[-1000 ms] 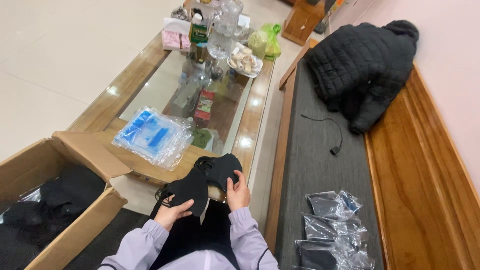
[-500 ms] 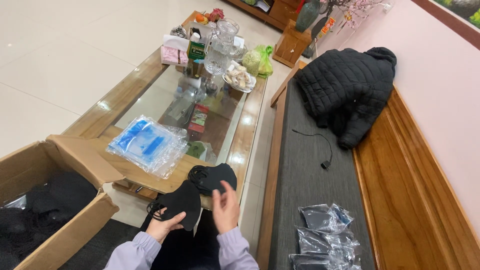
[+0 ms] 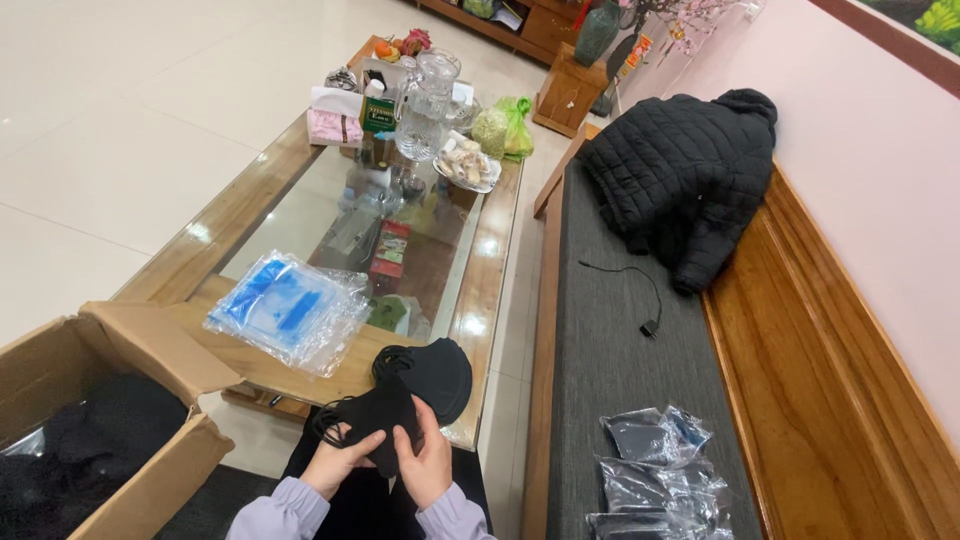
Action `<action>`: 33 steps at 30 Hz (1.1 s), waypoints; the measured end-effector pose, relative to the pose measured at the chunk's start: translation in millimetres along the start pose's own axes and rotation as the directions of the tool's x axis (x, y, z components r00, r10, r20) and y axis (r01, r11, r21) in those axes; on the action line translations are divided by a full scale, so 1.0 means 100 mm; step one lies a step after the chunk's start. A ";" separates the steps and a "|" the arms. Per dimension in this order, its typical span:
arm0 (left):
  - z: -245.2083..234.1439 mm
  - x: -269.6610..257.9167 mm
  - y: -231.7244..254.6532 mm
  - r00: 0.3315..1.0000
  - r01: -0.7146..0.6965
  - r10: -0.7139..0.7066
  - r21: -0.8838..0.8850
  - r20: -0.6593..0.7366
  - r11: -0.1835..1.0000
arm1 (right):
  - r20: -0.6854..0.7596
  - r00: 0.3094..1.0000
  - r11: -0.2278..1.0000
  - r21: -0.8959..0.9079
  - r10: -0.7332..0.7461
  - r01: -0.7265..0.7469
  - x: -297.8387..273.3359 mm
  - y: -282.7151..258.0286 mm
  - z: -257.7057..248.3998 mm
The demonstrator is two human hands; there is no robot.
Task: Packaging black face masks into individual plastic bags
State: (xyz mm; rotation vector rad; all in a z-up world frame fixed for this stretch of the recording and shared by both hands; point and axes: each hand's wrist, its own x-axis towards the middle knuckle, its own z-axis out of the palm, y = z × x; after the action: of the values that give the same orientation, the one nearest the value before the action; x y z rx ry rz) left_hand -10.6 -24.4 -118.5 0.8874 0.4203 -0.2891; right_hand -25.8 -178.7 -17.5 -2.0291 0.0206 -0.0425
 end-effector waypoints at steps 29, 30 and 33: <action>-0.19 0.05 -0.12 0.996 -0.089 0.088 -0.055 -0.018 0.995 | -0.108 0.914 0.911 -0.189 -0.391 0.368 -0.02 0.24 0.21; -0.22 0.07 -0.17 0.994 -0.109 0.109 -0.019 -0.027 0.994 | -0.113 0.934 0.931 -0.183 -0.338 0.315 -0.02 0.29 0.22; -0.16 -0.02 -0.05 0.994 -0.082 0.089 0.100 -0.071 0.992 | -0.099 0.899 0.903 -0.106 -0.426 0.417 0.00 0.11 0.11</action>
State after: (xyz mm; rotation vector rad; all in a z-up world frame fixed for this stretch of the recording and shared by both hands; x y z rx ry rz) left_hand -18.5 -14.2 -130.0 1.0108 0.4392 -0.1988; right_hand -25.6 -173.0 -32.0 -2.0770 -0.3497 -0.4457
